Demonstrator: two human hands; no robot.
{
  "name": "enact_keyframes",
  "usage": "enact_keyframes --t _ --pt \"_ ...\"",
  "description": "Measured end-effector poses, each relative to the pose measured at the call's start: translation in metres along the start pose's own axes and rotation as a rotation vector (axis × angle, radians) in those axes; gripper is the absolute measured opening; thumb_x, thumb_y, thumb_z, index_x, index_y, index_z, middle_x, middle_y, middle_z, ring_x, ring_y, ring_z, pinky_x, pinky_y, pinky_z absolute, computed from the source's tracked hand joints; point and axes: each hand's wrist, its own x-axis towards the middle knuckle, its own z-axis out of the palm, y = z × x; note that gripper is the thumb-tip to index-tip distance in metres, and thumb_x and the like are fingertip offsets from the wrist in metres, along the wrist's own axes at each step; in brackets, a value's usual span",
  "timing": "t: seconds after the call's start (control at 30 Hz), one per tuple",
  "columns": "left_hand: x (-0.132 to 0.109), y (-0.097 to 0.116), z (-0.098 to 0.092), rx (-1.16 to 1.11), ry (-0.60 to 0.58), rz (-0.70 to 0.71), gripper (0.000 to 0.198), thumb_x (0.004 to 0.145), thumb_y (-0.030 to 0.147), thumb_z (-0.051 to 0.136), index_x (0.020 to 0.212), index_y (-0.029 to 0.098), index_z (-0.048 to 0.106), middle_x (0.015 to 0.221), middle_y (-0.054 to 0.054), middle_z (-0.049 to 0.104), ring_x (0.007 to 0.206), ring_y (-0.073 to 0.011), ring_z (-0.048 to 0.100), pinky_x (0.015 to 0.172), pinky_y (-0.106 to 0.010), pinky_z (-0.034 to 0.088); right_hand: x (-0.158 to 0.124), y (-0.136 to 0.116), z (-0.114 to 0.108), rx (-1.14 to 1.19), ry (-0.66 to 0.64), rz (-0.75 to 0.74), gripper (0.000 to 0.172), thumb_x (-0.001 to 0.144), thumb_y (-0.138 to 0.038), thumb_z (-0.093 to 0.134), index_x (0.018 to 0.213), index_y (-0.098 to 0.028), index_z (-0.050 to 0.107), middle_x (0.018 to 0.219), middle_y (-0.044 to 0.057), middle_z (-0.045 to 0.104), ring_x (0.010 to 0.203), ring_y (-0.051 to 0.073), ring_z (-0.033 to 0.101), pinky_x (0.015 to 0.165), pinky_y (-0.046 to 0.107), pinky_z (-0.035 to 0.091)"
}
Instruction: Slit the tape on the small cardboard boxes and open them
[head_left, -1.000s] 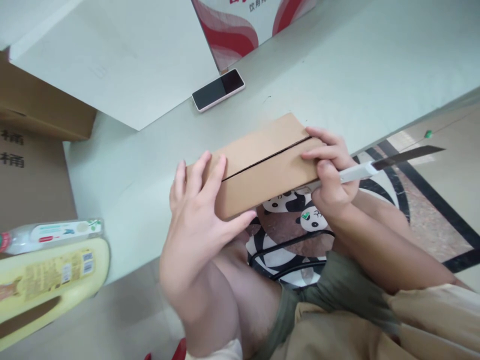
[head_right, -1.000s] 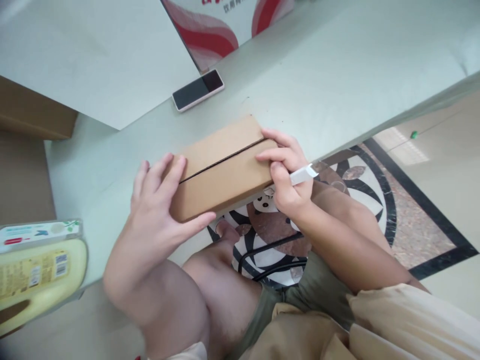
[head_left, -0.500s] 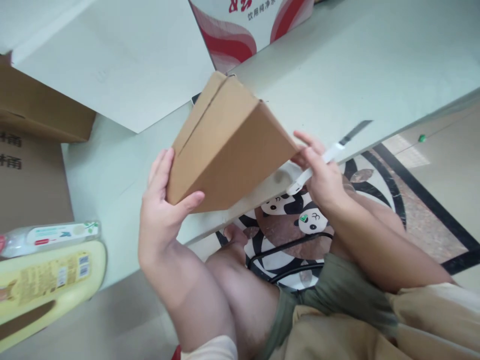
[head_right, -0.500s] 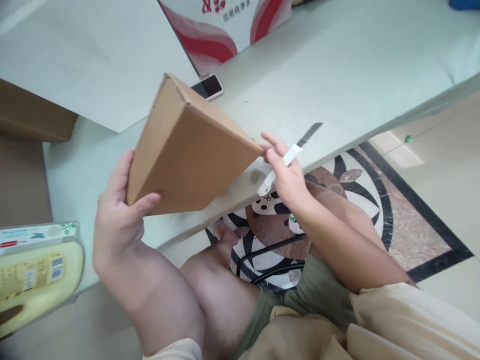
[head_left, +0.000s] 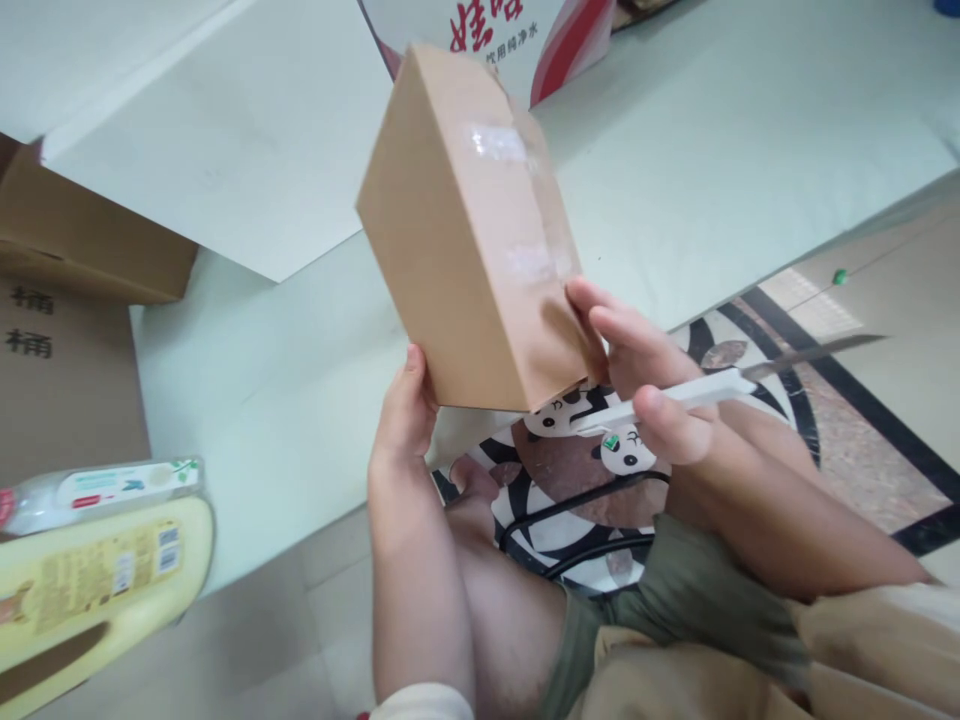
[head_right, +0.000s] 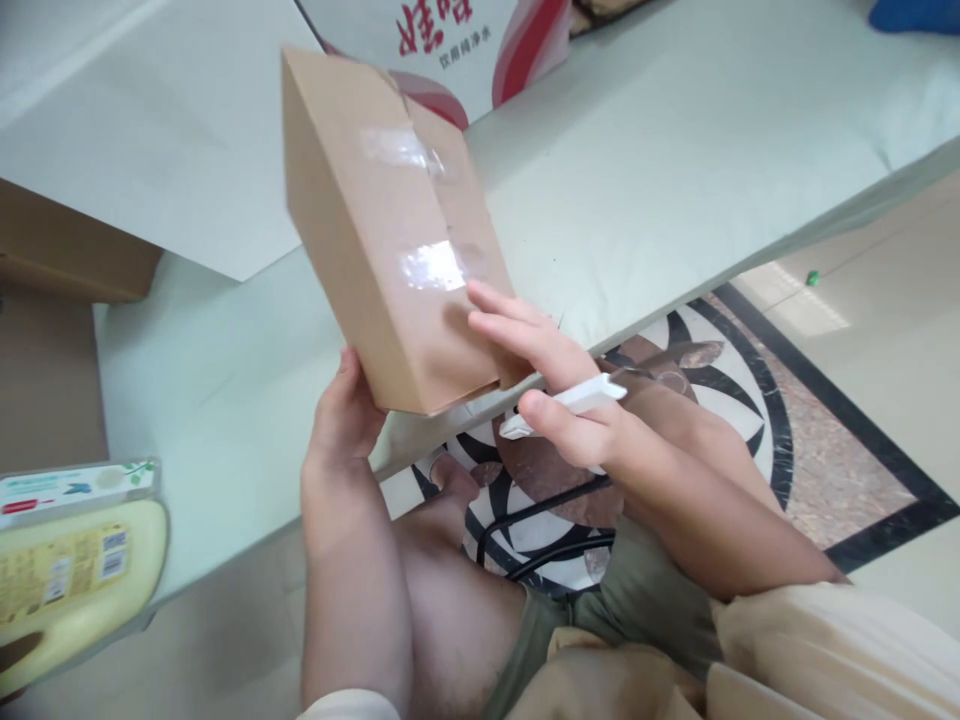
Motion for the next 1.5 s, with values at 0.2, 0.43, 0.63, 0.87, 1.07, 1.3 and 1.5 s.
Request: enact_keyframes --t 0.2,0.43,0.63,0.87,1.07,1.3,1.5 --pt "-0.002 0.009 0.008 0.406 -0.239 -0.16 0.044 0.084 0.058 0.069 0.105 0.02 0.077 0.091 -0.009 0.079 0.085 -0.0273 0.074 0.07 -0.038 0.062 0.005 -0.018 -0.019 -0.003 -0.1 -0.23 0.042 0.101 -0.054 0.04 0.119 -0.03 0.07 0.132 0.004 0.072 0.124 0.026 0.068 0.115 0.048 0.045" --pt "-0.004 0.013 0.013 0.513 0.064 0.473 0.049 0.092 0.054 0.062 0.133 0.026 0.064 0.137 -0.01 0.068 0.129 -0.0296 0.063 0.101 -0.045 0.057 0.008 -0.016 -0.007 -0.126 -0.172 -0.421 0.034 0.103 -0.041 0.04 0.104 -0.023 0.069 0.111 0.002 0.08 0.119 0.016 0.071 0.117 0.03 0.034" --pt "-0.006 0.013 0.027 0.522 -0.195 1.043 0.034 0.101 0.041 0.046 0.122 0.033 0.072 0.127 0.0 0.07 0.138 -0.0241 0.055 0.128 -0.05 0.03 0.007 -0.018 0.008 -0.048 -0.192 -0.448 0.039 0.104 -0.043 0.036 0.094 -0.025 0.069 0.101 -0.002 0.082 0.108 0.015 0.074 0.118 0.032 0.031" --pt "-0.005 0.002 0.034 0.502 -0.143 1.04 0.041 0.102 0.037 0.037 0.12 0.028 0.073 0.127 -0.004 0.068 0.143 -0.0277 0.049 0.128 -0.054 0.03 0.012 -0.026 -0.007 0.191 -0.296 -0.294 0.044 0.104 -0.045 0.038 0.08 -0.024 0.068 0.079 -0.002 0.078 0.092 0.017 0.075 0.121 0.038 0.03" --pt "-0.008 0.002 0.035 0.514 -0.117 1.027 0.043 0.102 0.038 0.035 0.119 0.028 0.073 0.127 -0.005 0.068 0.144 -0.0287 0.047 0.127 -0.058 0.031 0.005 -0.047 -0.02 0.48 -0.187 -0.075 0.033 0.1 -0.049 0.052 0.085 -0.024 0.066 0.053 -0.007 0.06 0.047 0.014 0.062 0.089 0.042 0.057" --pt "-0.008 0.0 0.042 0.501 -0.107 1.06 0.044 0.102 0.034 0.033 0.118 0.026 0.074 0.125 -0.006 0.07 0.141 -0.0275 0.049 0.127 -0.058 0.032 0.012 -0.041 -0.023 0.573 0.012 0.038 0.012 0.087 -0.037 0.061 0.093 -0.028 0.055 0.051 -0.008 0.052 0.031 0.013 0.036 0.033 0.028 0.034" --pt "-0.008 -0.003 0.043 0.501 -0.102 1.066 0.044 0.102 0.034 0.034 0.119 0.025 0.073 0.127 -0.006 0.069 0.143 -0.0268 0.048 0.127 -0.055 0.031 0.009 -0.053 -0.013 0.338 0.267 0.001 0.014 0.081 -0.016 0.068 0.089 -0.027 0.065 0.072 -0.004 0.067 0.05 0.015 0.063 0.037 0.029 0.049"
